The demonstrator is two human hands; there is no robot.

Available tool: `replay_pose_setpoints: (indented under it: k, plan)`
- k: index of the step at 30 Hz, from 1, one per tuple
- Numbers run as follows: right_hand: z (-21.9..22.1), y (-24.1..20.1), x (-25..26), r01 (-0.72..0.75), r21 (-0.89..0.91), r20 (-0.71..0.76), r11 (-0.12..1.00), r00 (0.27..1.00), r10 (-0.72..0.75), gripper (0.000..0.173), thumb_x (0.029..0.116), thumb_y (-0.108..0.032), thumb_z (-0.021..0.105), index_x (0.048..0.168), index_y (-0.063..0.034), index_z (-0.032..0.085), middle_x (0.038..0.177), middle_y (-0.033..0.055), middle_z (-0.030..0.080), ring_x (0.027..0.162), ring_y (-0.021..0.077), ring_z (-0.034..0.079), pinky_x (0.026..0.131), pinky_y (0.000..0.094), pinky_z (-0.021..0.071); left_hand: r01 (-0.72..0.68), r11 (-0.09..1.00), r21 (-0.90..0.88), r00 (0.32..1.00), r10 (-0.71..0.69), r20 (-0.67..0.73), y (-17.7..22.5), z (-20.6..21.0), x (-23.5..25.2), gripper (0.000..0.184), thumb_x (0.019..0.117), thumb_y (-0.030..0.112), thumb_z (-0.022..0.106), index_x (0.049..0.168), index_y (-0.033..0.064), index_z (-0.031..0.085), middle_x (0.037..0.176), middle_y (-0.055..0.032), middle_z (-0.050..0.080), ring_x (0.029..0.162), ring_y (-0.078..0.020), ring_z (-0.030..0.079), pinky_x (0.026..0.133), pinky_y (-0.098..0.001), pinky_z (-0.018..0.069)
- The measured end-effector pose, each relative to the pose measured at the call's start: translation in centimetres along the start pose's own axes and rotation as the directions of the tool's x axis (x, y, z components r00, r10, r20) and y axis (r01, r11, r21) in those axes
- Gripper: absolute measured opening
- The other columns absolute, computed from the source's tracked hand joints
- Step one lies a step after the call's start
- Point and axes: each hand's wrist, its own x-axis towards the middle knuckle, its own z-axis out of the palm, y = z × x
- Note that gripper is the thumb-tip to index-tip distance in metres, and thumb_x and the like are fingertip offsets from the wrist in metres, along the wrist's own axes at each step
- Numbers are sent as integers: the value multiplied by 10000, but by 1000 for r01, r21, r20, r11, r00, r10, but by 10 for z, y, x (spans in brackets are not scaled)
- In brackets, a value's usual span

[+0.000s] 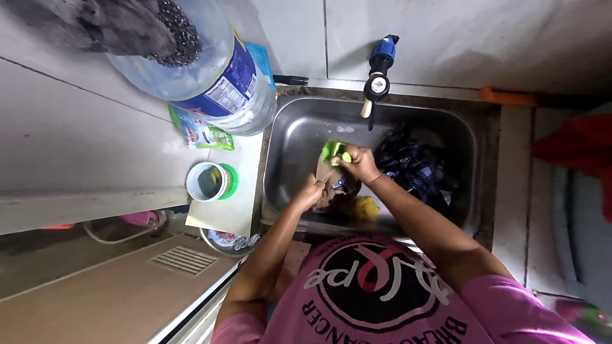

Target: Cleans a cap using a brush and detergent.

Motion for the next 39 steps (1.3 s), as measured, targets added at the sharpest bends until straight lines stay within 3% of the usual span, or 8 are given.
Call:
replay_pose_setpoints:
  k: [4, 9, 11, 16, 22, 27, 33, 39]
  plan:
    - [-4, 18, -8, -177, -125, 36, 976, 982, 183, 354, 920, -285, 760, 945, 66, 732, 906, 248, 740, 857, 428, 737, 789, 643, 567, 11, 1000, 16, 1000, -12, 26, -12, 8, 0, 483, 1022, 41, 477, 1494, -28, 401, 1372, -241, 571, 1226, -262, 603, 1046, -421, 498]
    - [16, -47, -7, 74, 155, -50, 985, 996, -67, 387, 877, -258, 776, 681, 28, 605, 640, 143, 614, 591, 245, 626, 575, 411, 535, -69, 997, 47, 998, 69, 5, -8, 3, 8, 276, 1050, 75, 492, 1268, -52, 603, 1131, -194, 665, 1019, -215, 649, 936, -411, 530]
    - [10, -24, -4, 97, 56, -40, 994, 995, -95, 400, 901, -272, 756, 714, 54, 620, 670, 187, 640, 624, 306, 663, 606, 471, 554, -38, 999, -17, 999, 38, -20, -1, 0, -1, 306, 1050, 50, 466, 1330, -53, 534, 1102, -184, 644, 932, -185, 640, 856, -371, 545]
    - [-2, 19, -8, -97, -164, 20, 982, 995, 102, 350, 911, -272, 762, 887, 74, 716, 854, 252, 730, 804, 431, 735, 734, 637, 568, 3, 999, -38, 1000, -2, 3, -9, 9, -5, 463, 1020, 29, 471, 1474, -38, 408, 1322, -230, 591, 1167, -229, 620, 1006, -391, 513]
    - [14, -46, -2, 106, 151, -57, 983, 994, -98, 386, 881, -249, 771, 685, 45, 615, 651, 159, 627, 603, 252, 639, 600, 409, 547, -96, 991, -89, 995, 95, -13, 0, 1, -1, 254, 1043, 25, 472, 1255, -66, 578, 1029, -144, 645, 873, -134, 629, 818, -321, 543]
    - [0, 24, -13, -158, -157, -6, 975, 987, 159, 362, 923, -287, 751, 929, 73, 725, 898, 258, 738, 834, 443, 736, 753, 654, 564, 5, 987, -161, 1000, -8, -18, -11, 12, -10, 416, 1000, 2, 472, 1409, -69, 442, 1185, -201, 625, 1000, -182, 657, 881, -344, 562]
    - [13, -53, -3, 147, 131, -24, 980, 989, -145, 393, 885, -285, 752, 661, 4, 606, 635, 128, 623, 588, 238, 642, 558, 410, 544, -89, 996, -5, 996, 89, 0, -6, 6, 0, 253, 1052, 70, 503, 1248, -54, 605, 1081, -149, 660, 945, -138, 636, 886, -329, 537]
    - [-1, 20, -8, -74, -152, 10, 986, 997, 77, 415, 918, -320, 750, 836, 81, 680, 794, 249, 704, 731, 419, 719, 665, 609, 564, -11, 994, -105, 1000, 11, -1, -11, 11, -16, 462, 1005, 1, 457, 1463, -41, 413, 1260, -213, 605, 1064, -190, 640, 926, -352, 542]
